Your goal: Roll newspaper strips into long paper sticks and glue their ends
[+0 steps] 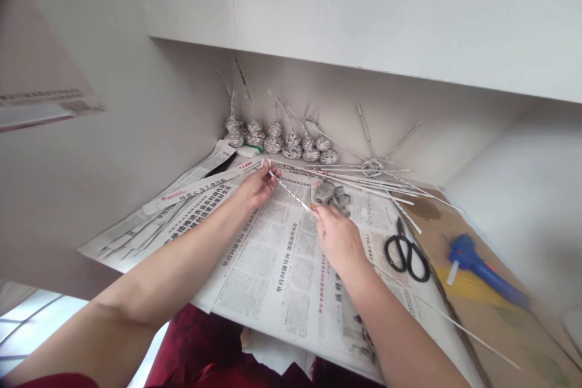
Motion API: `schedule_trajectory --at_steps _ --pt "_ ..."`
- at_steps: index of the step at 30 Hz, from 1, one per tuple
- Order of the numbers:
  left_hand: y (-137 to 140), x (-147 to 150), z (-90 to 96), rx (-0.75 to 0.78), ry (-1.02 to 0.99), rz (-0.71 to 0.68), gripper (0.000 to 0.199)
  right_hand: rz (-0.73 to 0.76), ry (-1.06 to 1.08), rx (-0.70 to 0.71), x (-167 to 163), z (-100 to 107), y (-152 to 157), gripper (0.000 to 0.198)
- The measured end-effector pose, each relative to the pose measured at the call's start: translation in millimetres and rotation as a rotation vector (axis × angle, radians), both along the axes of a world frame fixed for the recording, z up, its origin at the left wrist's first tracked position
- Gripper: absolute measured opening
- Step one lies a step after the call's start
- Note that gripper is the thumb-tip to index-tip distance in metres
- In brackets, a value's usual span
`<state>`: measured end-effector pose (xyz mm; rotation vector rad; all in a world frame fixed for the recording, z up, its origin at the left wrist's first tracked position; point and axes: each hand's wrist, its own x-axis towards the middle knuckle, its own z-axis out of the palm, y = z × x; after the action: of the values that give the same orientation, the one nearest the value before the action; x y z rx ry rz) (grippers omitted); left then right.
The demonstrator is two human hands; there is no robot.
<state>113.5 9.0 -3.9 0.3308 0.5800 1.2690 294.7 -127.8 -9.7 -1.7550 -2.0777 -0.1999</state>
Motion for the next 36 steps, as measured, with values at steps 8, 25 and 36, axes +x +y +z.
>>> schedule_trajectory --at_steps 8,25,36 --pt "2 -3 2.3 0.032 -0.035 -0.061 0.019 -0.004 0.149 -0.216 -2 7 -5 0.035" --pt "2 -7 2.1 0.051 -0.049 -0.132 0.022 -0.067 0.395 -0.329 -24 15 -34 0.024" --pt "-7 -3 3.0 0.1 -0.099 -0.351 0.022 0.128 1.447 -0.983 -18 -1 -67 0.031"
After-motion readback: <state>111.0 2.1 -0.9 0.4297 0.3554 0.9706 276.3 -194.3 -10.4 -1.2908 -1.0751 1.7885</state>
